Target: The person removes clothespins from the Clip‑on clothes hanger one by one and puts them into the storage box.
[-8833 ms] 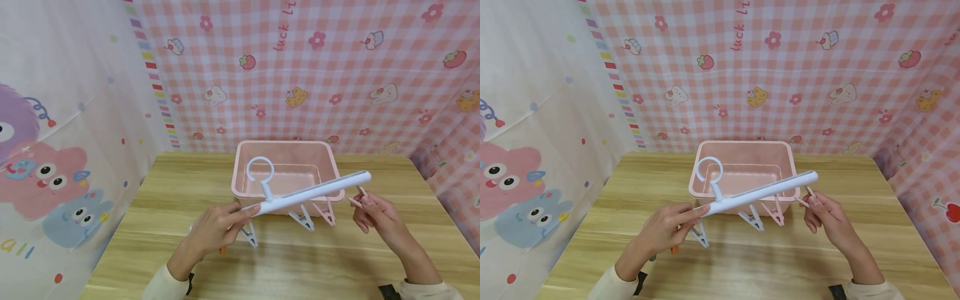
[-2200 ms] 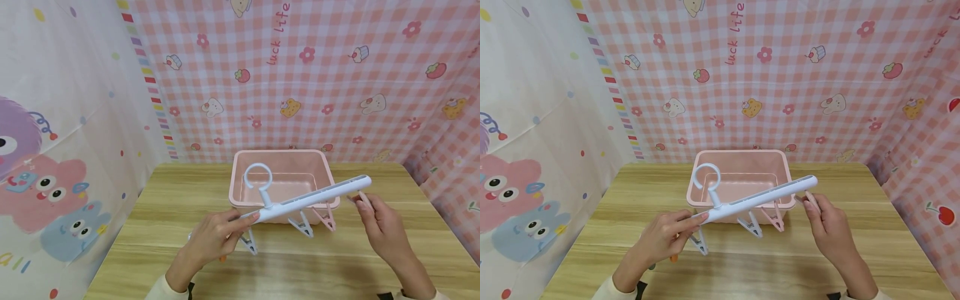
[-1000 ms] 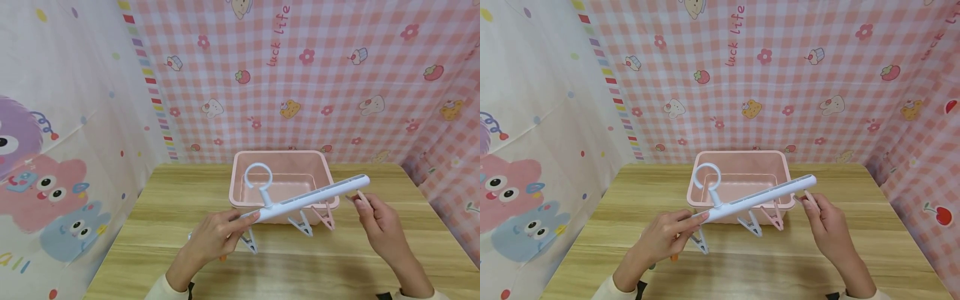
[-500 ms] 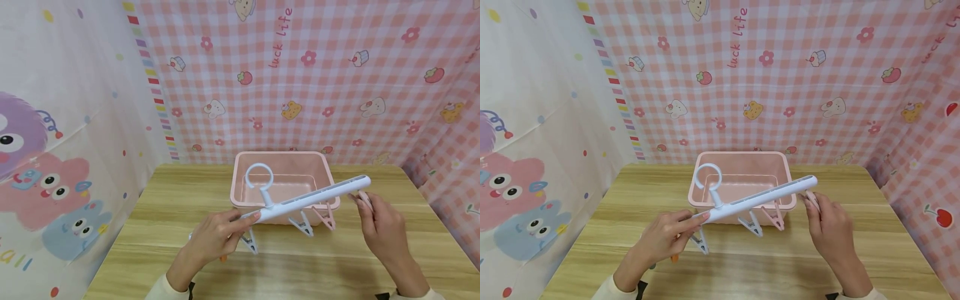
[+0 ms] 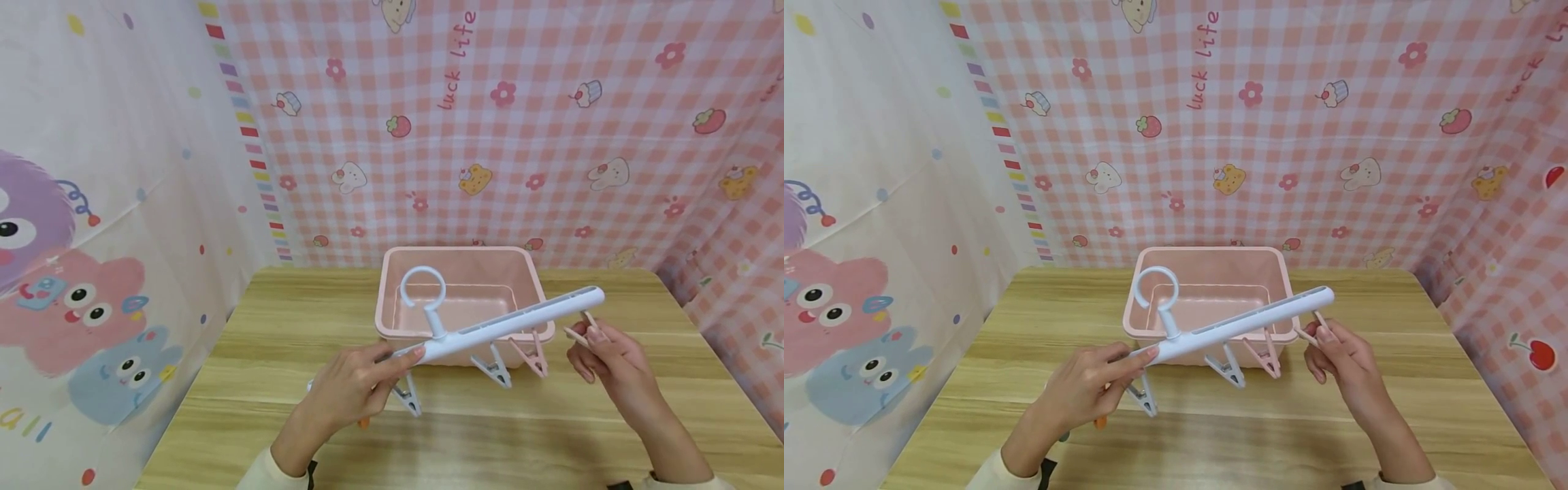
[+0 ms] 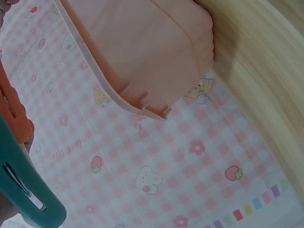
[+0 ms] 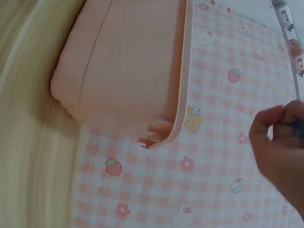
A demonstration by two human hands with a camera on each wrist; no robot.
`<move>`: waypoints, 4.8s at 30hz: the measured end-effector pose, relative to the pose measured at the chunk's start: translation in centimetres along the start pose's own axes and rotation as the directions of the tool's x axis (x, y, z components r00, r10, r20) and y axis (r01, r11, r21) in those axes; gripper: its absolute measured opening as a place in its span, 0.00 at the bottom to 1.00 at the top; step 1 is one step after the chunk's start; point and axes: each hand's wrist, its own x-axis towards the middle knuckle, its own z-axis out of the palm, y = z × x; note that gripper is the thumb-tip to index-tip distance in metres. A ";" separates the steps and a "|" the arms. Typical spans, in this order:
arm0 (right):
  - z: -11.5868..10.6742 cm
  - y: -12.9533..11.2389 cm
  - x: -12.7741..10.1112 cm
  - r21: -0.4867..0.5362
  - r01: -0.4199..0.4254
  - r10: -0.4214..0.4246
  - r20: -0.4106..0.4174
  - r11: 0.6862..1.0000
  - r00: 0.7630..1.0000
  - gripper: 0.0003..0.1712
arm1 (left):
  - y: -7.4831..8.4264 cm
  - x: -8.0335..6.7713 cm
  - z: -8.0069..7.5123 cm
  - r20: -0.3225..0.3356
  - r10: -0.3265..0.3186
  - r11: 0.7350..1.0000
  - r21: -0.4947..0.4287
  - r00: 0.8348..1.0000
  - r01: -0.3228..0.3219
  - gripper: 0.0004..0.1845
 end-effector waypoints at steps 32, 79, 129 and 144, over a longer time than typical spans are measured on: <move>-3.4 1.8 -3.2 -0.933 -0.065 0.095 -0.033 0.354 0.995 0.08 | -0.9 -0.5 -0.4 -0.034 -0.080 0.992 -0.101 0.996 0.076 0.31; 3.8 2.8 3.5 0.023 -0.229 0.225 0.105 0.973 0.969 0.24 | -1.0 0.6 0.1 -0.086 -0.058 0.995 0.074 0.995 0.065 0.32; 2.7 3.0 3.0 -0.978 0.123 -0.405 0.045 0.170 0.913 0.36 | -0.5 0.7 0.4 -0.068 -0.054 0.997 0.046 0.996 0.057 0.35; 2.5 2.7 2.6 0.031 -0.089 0.082 0.183 0.996 0.980 0.27 | -0.6 0.6 0.0 -0.088 -0.050 0.999 0.002 0.995 0.050 0.34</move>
